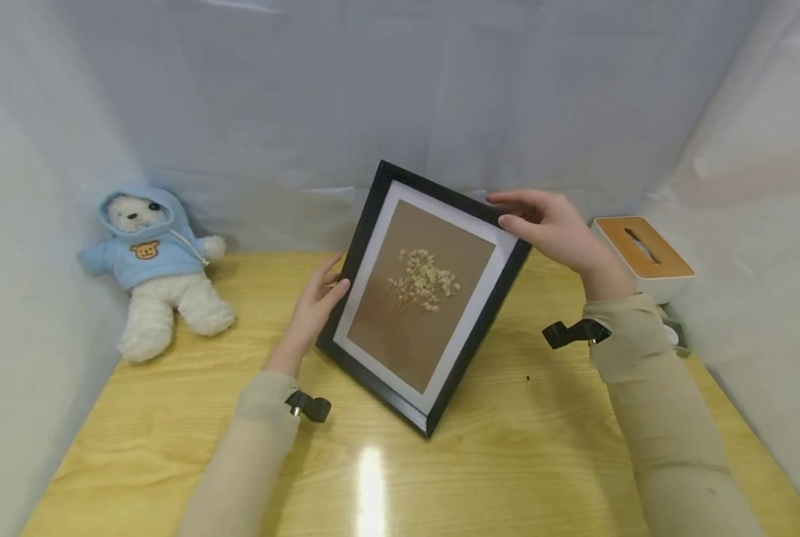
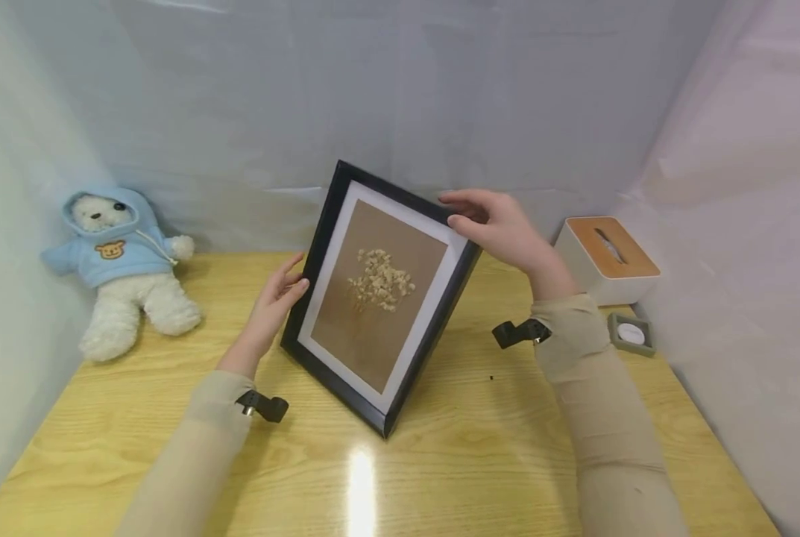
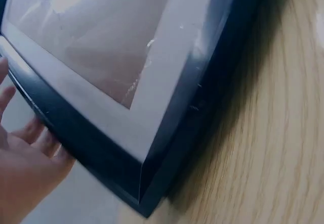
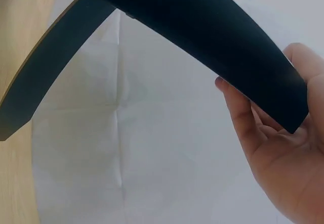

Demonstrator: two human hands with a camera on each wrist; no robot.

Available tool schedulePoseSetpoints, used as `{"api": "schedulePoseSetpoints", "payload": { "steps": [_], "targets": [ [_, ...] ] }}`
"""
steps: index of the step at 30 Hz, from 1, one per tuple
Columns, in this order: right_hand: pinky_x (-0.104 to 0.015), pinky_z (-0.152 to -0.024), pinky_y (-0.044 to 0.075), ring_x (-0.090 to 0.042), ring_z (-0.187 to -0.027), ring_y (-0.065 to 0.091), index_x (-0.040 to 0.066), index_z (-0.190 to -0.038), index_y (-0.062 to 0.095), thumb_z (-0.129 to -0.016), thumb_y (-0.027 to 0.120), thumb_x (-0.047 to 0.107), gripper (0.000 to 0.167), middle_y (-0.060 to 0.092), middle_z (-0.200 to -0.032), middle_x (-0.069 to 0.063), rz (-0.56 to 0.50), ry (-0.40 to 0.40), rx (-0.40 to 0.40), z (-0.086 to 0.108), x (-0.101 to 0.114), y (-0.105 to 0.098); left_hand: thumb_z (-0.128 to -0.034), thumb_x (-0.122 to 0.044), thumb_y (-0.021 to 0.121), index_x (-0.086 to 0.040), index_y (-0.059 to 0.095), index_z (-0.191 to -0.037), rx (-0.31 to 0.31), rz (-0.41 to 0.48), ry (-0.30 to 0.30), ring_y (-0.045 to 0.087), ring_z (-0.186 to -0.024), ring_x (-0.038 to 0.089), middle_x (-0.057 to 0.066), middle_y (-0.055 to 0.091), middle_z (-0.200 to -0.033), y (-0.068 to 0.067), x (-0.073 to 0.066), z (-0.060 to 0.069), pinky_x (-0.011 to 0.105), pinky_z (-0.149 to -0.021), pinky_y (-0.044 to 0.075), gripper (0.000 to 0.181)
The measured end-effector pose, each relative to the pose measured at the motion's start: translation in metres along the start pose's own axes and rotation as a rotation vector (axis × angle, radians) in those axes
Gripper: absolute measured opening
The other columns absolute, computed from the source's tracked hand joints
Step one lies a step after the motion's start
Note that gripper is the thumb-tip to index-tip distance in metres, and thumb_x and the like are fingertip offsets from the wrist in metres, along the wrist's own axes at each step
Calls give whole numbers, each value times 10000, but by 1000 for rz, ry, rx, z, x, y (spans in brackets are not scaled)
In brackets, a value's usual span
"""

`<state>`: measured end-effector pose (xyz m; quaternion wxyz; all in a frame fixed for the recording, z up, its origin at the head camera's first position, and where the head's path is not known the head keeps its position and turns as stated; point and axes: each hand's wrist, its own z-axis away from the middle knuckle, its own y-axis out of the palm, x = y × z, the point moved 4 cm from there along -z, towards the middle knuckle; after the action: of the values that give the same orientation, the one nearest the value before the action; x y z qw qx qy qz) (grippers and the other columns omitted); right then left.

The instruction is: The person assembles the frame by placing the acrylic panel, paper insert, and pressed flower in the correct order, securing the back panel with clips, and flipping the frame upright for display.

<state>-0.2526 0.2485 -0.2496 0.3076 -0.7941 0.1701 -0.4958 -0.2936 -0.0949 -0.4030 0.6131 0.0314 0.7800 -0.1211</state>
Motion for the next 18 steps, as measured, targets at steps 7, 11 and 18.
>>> {"api": "schedulePoseSetpoints", "payload": {
  "steps": [7,11,18],
  "targets": [
    [-289,-857,493,-132,-1037,589,83,-1310,579,-960,584,216,375,595,-1267,-103,-82,1,-85,-9,-6,9,-999,-156,503,-138,320,-1498,-31,187,-79,486,-1113,213,215,455,-1354,1,22,1,385,-1049,337,532],
    [-329,-894,471,-150,-1053,573,119,-1315,574,-942,612,275,406,593,-1268,-46,-149,28,-152,-12,-11,13,-991,-123,506,-116,349,-1483,-104,243,-53,523,-1040,148,146,528,-1244,5,22,7,306,-988,387,517],
    [-445,-1091,306,-178,-1347,342,188,-1430,428,-922,642,298,562,426,-1442,-65,-255,89,-211,-4,-23,16,-968,-85,535,-105,458,-1424,-275,328,1,546,-951,124,-29,610,-1007,12,21,12,242,-865,456,463]
  ]
}}
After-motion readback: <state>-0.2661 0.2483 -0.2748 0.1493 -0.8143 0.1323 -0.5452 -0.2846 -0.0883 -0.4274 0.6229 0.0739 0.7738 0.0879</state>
